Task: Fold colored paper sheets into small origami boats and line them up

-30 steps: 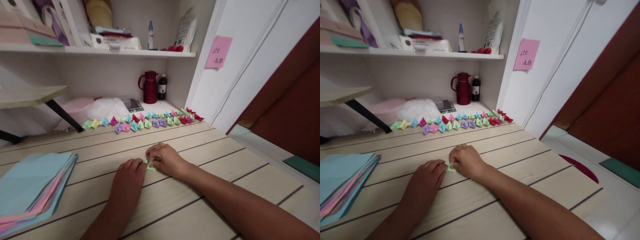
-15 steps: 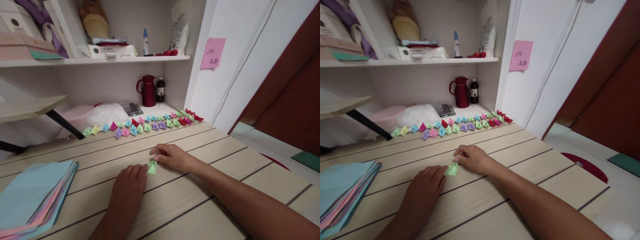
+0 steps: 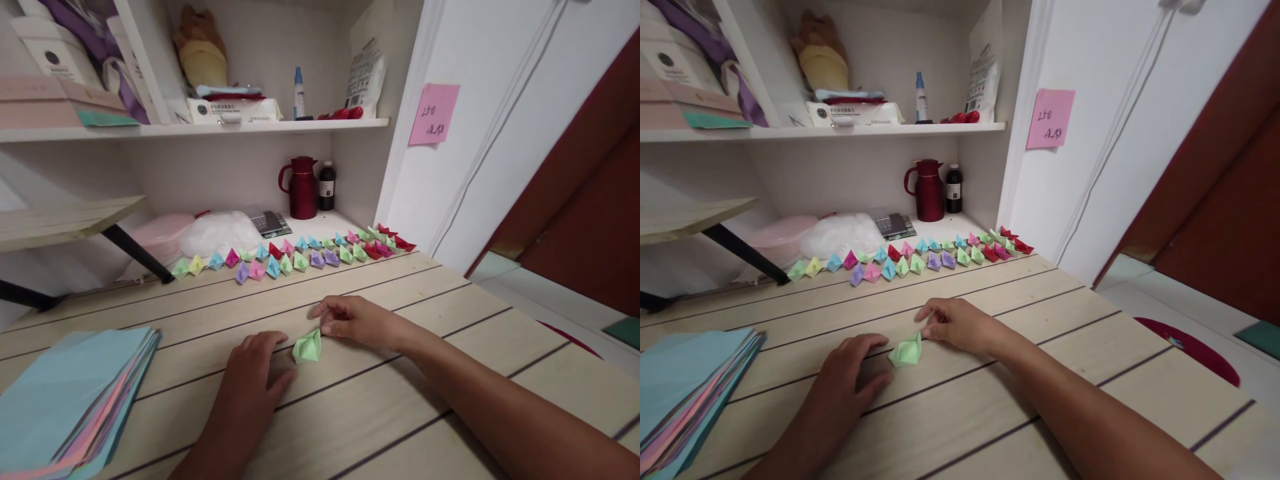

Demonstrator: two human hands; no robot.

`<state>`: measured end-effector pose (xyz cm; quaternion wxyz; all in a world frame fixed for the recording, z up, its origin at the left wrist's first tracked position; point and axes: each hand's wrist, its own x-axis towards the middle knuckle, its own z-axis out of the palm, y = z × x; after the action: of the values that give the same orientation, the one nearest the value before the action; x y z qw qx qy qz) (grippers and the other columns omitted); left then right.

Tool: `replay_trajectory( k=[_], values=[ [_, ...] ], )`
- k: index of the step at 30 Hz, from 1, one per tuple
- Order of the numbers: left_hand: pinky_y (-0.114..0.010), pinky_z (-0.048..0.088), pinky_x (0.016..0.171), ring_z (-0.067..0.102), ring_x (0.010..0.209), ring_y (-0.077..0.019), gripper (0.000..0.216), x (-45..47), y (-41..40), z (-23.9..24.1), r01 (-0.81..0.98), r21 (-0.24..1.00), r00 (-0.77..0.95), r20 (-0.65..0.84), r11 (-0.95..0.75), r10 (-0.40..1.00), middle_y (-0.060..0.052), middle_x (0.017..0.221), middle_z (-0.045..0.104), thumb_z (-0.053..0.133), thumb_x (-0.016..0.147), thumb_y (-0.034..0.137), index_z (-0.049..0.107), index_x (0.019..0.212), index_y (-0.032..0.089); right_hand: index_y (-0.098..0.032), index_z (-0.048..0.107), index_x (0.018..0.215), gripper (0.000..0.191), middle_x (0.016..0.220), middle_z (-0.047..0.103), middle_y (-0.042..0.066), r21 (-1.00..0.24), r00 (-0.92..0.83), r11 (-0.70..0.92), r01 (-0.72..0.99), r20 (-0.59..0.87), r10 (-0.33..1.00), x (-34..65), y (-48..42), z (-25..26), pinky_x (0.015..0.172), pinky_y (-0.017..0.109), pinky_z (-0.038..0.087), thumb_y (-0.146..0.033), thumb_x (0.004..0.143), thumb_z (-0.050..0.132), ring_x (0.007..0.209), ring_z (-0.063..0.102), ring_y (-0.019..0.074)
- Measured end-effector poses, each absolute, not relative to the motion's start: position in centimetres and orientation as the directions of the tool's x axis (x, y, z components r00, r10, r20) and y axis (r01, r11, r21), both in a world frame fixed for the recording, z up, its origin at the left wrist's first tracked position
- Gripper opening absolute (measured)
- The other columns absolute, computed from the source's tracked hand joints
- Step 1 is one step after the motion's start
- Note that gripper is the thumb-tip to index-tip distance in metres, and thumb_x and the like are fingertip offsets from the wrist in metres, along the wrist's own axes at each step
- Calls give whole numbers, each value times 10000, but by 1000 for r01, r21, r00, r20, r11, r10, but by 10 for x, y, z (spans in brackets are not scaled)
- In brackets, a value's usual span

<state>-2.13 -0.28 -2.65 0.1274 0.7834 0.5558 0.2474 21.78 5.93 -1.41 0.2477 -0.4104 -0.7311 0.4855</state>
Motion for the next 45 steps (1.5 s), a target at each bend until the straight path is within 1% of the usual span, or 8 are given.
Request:
replay_trajectory(
  k=[9, 18, 21, 24, 26, 31, 39, 45],
  values=[
    [-436, 484, 942, 576, 1109, -231, 397, -20, -5, -33, 715, 477, 393, 330, -511, 858, -70, 1262, 572, 553, 786, 85, 584, 1139, 264, -222, 644, 1077, 386, 1057, 628, 14, -886, -567, 300, 353, 52, 822, 216, 59, -11, 661, 221, 442, -122, 708, 695, 719, 519, 95],
    [-453, 505, 914, 598, 1066, -244, 323, -15, -5, -31, 746, 389, 424, 347, -540, 836, -86, 1274, 558, 521, 826, 96, 593, 1101, 249, -202, 610, 1012, 270, 782, 588, -29, -886, -629, 314, 341, 34, 777, 213, 54, -8, 642, 223, 453, -147, 756, 677, 698, 553, 111],
    [-454, 496, 928, 579, 1100, -240, 307, -14, -5, -32, 742, 384, 416, 379, -550, 826, -92, 1304, 524, 500, 841, 85, 571, 1093, 244, -219, 620, 1053, 331, 1008, 595, 28, -853, -611, 400, 336, 126, 782, 212, 53, -9, 757, 269, 489, -231, 745, 739, 853, 579, 139],
    [-450, 477, 958, 537, 1171, -234, 300, -14, -5, -32, 734, 386, 399, 422, -559, 814, -101, 1324, 492, 480, 849, 63, 541, 1088, 233, -245, 637, 1092, 323, 1296, 474, 77, -787, -586, 510, 348, 242, 773, 209, 51, -9, 872, 315, 478, -225, 779, 717, 1055, 548, 173],
    [-445, 474, 959, 532, 1181, -235, 265, -13, -6, -32, 728, 380, 403, 438, -571, 804, -107, 1319, 490, 468, 858, 62, 545, 1053, 224, -236, 649, 1076, 285, 1341, 439, 91, -765, -601, 532, 362, 245, 761, 207, 48, -10, 862, 311, 484, -189, 798, 688, 1138, 519, 195],
    [-437, 489, 920, 584, 1092, -229, 260, -11, -5, -32, 725, 320, 455, 442, -610, 773, -120, 1312, 504, 434, 881, 80, 571, 1059, 210, -212, 664, 1043, 270, 1332, 454, 97, -703, -658, 593, 393, 236, 715, 198, 42, -13, 921, 321, 470, -133, 785, 675, 1255, 456, 217],
    [-436, 489, 868, 615, 985, -234, 231, -8, -7, -29, 804, 192, 487, 330, -562, 809, -125, 1325, 518, 425, 877, 93, 629, 944, 180, -202, 679, 918, 158, 1123, 642, 66, -415, -631, 701, 580, 315, 709, 188, 41, -22, 975, 405, 399, -104, 813, 613, 1080, 569, 223],
    [-449, 499, 840, 599, 1020, -267, 153, -9, -4, -30, 788, 179, 506, 359, -590, 784, -103, 1209, 602, 529, 857, 137, 621, 972, 180, -200, 676, 869, 72, 981, 693, 44, -337, -638, 701, 629, 291, 713, 188, 41, -20, 918, 384, 400, -163, 810, 658, 1001, 587, 222]
  ],
)
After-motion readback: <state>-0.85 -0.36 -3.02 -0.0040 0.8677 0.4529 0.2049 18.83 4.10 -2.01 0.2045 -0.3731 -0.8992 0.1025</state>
